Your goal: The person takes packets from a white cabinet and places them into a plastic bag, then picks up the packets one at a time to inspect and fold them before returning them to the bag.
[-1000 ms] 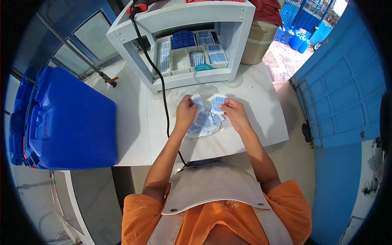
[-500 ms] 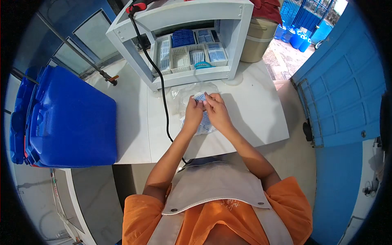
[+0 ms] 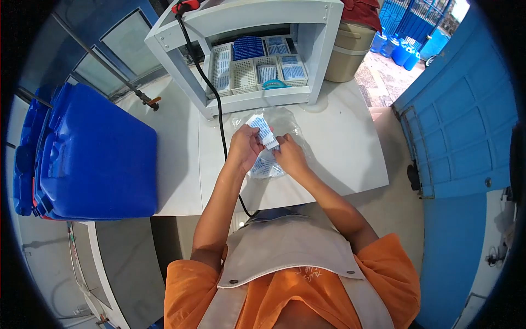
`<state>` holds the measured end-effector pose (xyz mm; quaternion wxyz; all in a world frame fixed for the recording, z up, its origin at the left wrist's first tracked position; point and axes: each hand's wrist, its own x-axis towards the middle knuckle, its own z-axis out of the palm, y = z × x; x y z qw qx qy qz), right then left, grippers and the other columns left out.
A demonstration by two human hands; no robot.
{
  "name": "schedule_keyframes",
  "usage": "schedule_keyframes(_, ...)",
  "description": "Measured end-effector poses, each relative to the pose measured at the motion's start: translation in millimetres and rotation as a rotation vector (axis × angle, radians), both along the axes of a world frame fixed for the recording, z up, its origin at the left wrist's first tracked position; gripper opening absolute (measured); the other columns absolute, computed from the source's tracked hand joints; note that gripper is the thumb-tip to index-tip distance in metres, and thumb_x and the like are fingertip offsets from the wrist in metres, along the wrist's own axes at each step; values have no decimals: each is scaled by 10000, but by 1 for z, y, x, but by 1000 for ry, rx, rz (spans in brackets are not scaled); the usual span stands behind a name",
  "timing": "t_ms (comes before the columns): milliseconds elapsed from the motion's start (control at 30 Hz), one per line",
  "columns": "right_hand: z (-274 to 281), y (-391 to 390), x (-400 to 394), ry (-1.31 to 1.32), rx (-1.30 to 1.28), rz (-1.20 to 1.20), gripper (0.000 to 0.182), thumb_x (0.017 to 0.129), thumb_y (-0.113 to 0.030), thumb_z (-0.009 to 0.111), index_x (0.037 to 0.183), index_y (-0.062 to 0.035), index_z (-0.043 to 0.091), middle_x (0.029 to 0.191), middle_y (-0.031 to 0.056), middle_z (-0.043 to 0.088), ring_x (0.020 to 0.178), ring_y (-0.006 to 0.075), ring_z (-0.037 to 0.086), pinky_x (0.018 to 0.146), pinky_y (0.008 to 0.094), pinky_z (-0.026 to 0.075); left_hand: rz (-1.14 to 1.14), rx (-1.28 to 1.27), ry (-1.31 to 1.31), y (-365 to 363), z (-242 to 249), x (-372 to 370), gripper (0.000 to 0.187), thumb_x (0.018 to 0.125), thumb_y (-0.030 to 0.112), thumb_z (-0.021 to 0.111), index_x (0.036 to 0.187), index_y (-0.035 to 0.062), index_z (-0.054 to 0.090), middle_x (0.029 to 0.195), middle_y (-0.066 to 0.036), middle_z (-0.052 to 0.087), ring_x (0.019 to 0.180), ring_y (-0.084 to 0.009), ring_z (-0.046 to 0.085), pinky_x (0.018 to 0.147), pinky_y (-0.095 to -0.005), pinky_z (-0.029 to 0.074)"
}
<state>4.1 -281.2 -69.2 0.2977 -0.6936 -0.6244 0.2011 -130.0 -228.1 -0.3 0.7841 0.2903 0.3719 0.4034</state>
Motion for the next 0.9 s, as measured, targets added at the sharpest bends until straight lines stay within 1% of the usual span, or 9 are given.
schedule_keyframes(133,-13,4,17,156,19,-28,209,713,-103,649,905,-34,604,916,152,583,850,333,606,742,401,485,-53,16,-24,7,9,4,209,864,10,358,1052,-25,441,982,-181,579,859,-264,611,778,-385,513)
schedule_keyframes(200,-15,13,28,472,-38,-36,140,725,-92,640,843,-22,611,945,142,608,855,300,615,731,367,477,-81,85,38,9,10,10,215,857,4,365,1054,-30,446,991,-189,580,865,-262,611,788,-380,511)
schedule_keyframes(267,-12,17,39,507,-30,-38,256,718,-82,651,950,-18,563,965,163,615,863,308,615,735,357,468,-160,193,264,13,0,16,220,853,2,381,1057,-27,457,981,-175,579,869,-268,616,796,-383,504)
schedule_keyframes(367,38,9,48,475,-9,0,475,698,-71,666,1115,-36,439,887,192,620,856,332,614,739,372,463,-307,309,429,19,-16,20,224,862,25,409,1076,-8,467,946,-101,560,849,-179,563,762,-303,449)
schedule_keyframes(433,51,15,57,255,-78,193,615,709,-19,664,1217,-79,323,857,158,593,719,224,587,629,328,464,-393,420,534,17,-17,24,219,864,33,419,1072,-1,476,928,-74,550,834,-146,534,743,-276,425)
schedule_keyframes(500,68,18,63,257,-145,256,626,716,-27,669,1227,-78,311,853,155,591,721,212,584,634,323,463,-392,576,644,13,-18,31,198,865,42,437,1051,4,496,914,-47,535,804,-111,475,712,-239,388)
schedule_keyframes(633,72,25,68,396,-197,385,633,748,-36,666,1255,-67,289,844,125,593,729,158,573,646,295,458,-326,555,554,8,-14,38,183,869,41,442,1036,4,506,909,-45,536,796,-110,484,710,-237,391)
schedule_keyframes(767,70,23,70,552,-138,399,620,766,-106,661,1248,-29,278,813,139,613,743,201,615,677,316,473,-336,265,368,8,-13,37,198,882,42,429,1062,12,505,919,-44,556,786,-100,517,680,-233,415)
schedule_keyframes(900,60,22,69,712,-101,286,334,871,-163,568,1133,17,468,729,51,566,660,104,546,612,247,441,-340,137,159,16,-18,34,195,896,56,429,1073,28,508,930,-46,574,789,-101,553,663,-228,440)
